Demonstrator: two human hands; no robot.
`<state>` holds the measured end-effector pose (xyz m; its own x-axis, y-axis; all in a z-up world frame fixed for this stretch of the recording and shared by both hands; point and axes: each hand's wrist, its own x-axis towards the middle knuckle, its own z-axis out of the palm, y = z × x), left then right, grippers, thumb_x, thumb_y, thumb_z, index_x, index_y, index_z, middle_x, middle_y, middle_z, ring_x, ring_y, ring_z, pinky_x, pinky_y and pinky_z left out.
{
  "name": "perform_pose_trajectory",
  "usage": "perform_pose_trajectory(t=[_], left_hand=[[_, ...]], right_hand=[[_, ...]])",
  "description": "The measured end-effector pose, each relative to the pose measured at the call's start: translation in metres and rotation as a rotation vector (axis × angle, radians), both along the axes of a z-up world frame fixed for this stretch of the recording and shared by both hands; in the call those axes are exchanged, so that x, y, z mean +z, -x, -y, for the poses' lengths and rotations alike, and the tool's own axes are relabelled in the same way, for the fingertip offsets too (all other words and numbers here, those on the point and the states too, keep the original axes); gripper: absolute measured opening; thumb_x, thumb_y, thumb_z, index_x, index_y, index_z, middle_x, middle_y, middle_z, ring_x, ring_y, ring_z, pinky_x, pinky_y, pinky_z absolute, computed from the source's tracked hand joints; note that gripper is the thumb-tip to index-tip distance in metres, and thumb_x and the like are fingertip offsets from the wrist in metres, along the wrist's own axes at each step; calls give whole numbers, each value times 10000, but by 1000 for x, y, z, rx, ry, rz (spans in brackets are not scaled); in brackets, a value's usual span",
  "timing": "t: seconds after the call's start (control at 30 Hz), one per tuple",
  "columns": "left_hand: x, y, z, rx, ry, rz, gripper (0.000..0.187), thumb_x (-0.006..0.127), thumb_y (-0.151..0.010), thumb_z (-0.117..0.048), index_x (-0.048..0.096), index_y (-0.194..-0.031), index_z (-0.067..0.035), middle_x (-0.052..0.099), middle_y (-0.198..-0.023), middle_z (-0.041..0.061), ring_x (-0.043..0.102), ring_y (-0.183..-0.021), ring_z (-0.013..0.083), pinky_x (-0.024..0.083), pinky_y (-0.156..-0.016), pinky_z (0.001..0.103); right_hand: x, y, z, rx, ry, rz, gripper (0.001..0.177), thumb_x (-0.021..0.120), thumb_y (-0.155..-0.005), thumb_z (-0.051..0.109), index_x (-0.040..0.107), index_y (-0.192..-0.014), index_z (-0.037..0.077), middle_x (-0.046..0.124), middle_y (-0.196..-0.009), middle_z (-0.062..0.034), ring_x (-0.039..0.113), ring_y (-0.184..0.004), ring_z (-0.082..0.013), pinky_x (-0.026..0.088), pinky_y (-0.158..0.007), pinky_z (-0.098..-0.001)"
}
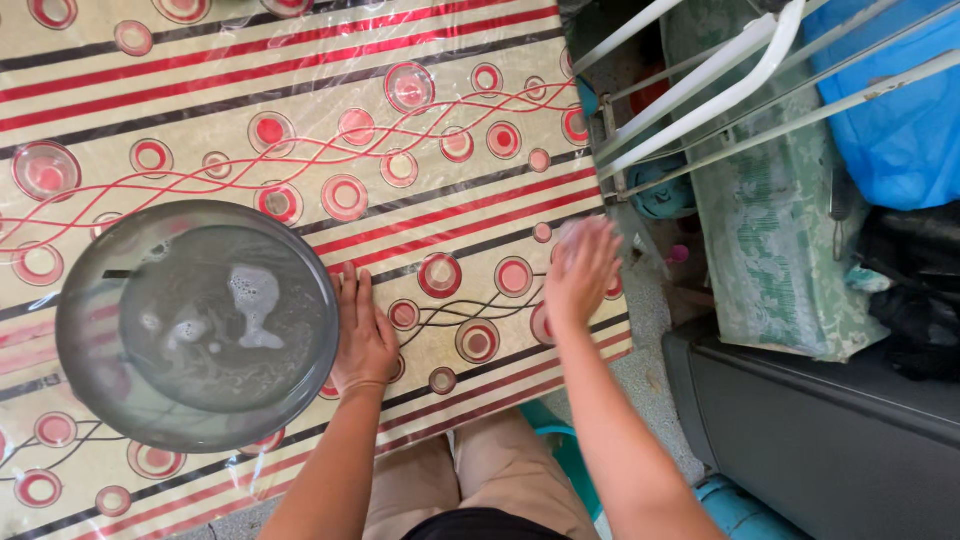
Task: The person wipes a patterned table surface with a cloth, then uses a sponge and liquid soap to scrub the table. They rinse the cloth in a metal basin of water and continue wiping the table repeatedly.
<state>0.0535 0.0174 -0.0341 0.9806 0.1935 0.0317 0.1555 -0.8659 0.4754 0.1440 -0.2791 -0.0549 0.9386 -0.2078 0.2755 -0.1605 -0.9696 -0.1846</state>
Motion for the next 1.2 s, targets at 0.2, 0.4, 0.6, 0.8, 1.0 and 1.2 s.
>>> perform_pose_trajectory(t=[0.2, 0.4, 0.6, 0.8, 1.0, 1.2], left_hand=[[-2, 2, -1, 0, 1, -22, 599, 459, -968, -178, 418, -1556, -74, 342, -1662, 118, 300, -1533, 347, 240, -1251, 485], [-6, 0, -4, 3, 30, 17, 565, 475, -983, -150, 439, -1540, -62, 377, -1656, 135, 315, -1542, 353, 244, -1268, 486], [10, -28, 10, 196, 162, 33, 520, 555, -991, -183, 471, -1488, -58, 392, -1615, 146, 290, -1543, 388, 242, -1254, 516], [11, -118, 9, 268, 70, 107, 574, 574, -1043, -261, 437, -1566, -68, 281, -1672, 185, 233, -1558, 402, 172, -1263, 589], [-2, -165, 18, 321, -99, 40, 635, 508, -1070, -388, 372, -1641, -146, 257, -1719, 124, 204, -1580, 378, 112, -1275, 579], [0, -164, 17, 338, -117, 1, 647, 495, -1054, -399, 364, -1655, -198, 244, -1740, 93, 187, -1596, 360, 88, -1290, 569]], right_hand=[[-40, -147, -78, -26, -48, 103, 444, 568, -1026, 230, 494, -1458, 162, 492, -1553, -118, 406, -1509, -360, 313, -1265, -535], [4, -19, -170, 790, -203, -102, 536, 538, -998, 168, 443, -1522, 117, 359, -1639, -209, 365, -1501, -431, 330, -1232, -581], [32, 17, -49, 726, -135, -255, 729, 577, -902, 114, 372, -1599, 171, 326, -1659, -169, 313, -1543, -399, 260, -1254, -578], [-18, -179, -20, 82, -159, 18, 559, 613, -1044, 325, 441, -1538, 128, 279, -1662, -229, 250, -1527, -449, 219, -1236, -567], [-30, -220, -127, 455, -117, 71, 529, 526, -1078, 199, 430, -1578, 54, 333, -1613, -245, 377, -1504, -451, 312, -1273, -589], [22, -70, -75, 771, -221, -244, 694, 549, -926, 155, 373, -1591, 240, 322, -1684, -142, 307, -1573, -390, 254, -1268, -576]])
